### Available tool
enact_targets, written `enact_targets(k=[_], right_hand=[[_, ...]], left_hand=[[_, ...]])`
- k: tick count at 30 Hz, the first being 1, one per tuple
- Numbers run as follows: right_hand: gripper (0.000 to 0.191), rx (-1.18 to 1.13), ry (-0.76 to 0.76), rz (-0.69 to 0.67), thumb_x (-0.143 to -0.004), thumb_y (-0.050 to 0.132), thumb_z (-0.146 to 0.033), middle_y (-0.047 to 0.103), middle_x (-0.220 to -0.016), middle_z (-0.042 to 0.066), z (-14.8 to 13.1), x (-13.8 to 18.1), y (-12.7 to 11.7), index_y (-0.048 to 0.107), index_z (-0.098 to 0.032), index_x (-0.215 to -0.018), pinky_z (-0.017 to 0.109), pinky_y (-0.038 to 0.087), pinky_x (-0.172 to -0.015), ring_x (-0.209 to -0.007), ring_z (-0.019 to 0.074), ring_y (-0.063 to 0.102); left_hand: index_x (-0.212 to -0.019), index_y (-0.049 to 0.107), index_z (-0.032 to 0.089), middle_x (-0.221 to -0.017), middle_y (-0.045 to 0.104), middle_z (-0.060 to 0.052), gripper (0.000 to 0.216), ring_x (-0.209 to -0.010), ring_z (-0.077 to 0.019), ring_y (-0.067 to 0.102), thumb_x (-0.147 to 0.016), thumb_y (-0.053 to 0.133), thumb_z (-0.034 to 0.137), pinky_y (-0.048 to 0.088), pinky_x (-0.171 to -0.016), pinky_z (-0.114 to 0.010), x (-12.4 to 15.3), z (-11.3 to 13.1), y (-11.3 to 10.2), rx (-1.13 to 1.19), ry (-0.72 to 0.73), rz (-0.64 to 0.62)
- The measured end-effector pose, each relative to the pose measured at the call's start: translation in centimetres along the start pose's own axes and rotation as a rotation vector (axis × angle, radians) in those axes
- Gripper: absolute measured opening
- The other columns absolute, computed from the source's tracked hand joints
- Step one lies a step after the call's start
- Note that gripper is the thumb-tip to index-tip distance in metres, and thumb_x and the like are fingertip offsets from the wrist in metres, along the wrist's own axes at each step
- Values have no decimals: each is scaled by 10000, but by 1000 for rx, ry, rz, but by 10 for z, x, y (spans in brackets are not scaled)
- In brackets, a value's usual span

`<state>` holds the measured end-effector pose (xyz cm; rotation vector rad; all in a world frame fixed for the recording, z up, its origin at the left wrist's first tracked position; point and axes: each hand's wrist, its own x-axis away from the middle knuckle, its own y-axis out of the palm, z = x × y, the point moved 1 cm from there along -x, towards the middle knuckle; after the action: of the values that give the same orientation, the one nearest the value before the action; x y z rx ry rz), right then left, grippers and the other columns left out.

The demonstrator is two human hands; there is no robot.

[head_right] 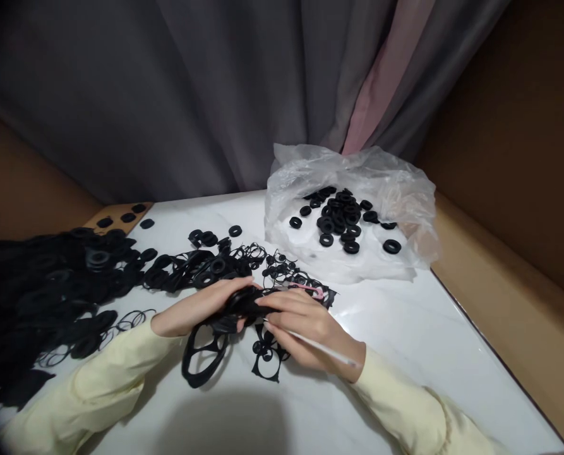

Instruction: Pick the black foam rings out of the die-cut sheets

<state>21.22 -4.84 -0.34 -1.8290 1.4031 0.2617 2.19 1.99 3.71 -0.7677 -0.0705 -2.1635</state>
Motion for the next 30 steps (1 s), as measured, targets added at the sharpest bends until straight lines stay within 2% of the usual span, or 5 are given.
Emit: enact_targets(k=[5, 11, 15, 21, 30], right_hand=[[116, -413, 532, 71, -809, 625, -297, 704, -1036, 39, 0, -1, 2, 711, -238, -759, 404, 466, -937, -964, 210, 650], [152, -884, 784, 188, -747, 692, -346, 691, -861, 35, 4, -1, 7, 690, -195, -731, 313, 515, -745, -745, 158, 625], [159, -1025, 823, 181, -729, 709, -330, 652, -791, 14, 2, -1, 11, 680, -174, -732, 283, 514, -706, -678, 128, 604], [176, -1077, 905, 198, -764, 672, -352, 687, -909, 38, 6, -3, 1, 647, -179, -768, 297, 545, -718, -776, 150, 650], [224, -896, 857, 241, -798, 624, -396, 679, -1074, 71, 10, -5, -2, 607, -182, -734, 358, 549, -831, -1039, 217, 620]], left_hand=[[-1201, 569, 270, -1056, 675, -31, 476, -823, -198, 636, -849, 436, 563, 468, -691, -267, 11, 8, -10, -370, 163, 78], [-1222, 562, 296, -1369, 471, -70, 538, -1223, -281, 435, -741, 637, 525, 365, -985, -390, 19, 3, -12, -719, 455, 3], [-1109, 639, 291, -1204, 608, -60, 458, -1127, -268, 497, -718, 661, 528, 355, -977, -419, 14, -7, 6, -676, 527, 119], [-872, 707, 202, -803, 701, -19, 265, -770, -183, 603, -824, 575, 427, 449, -748, -287, 3, -18, 24, -355, 373, 100], [-847, 622, 164, -786, 698, -34, 239, -743, -176, 639, -816, 593, 398, 490, -684, -266, -5, -24, 19, -6, 235, 45]])
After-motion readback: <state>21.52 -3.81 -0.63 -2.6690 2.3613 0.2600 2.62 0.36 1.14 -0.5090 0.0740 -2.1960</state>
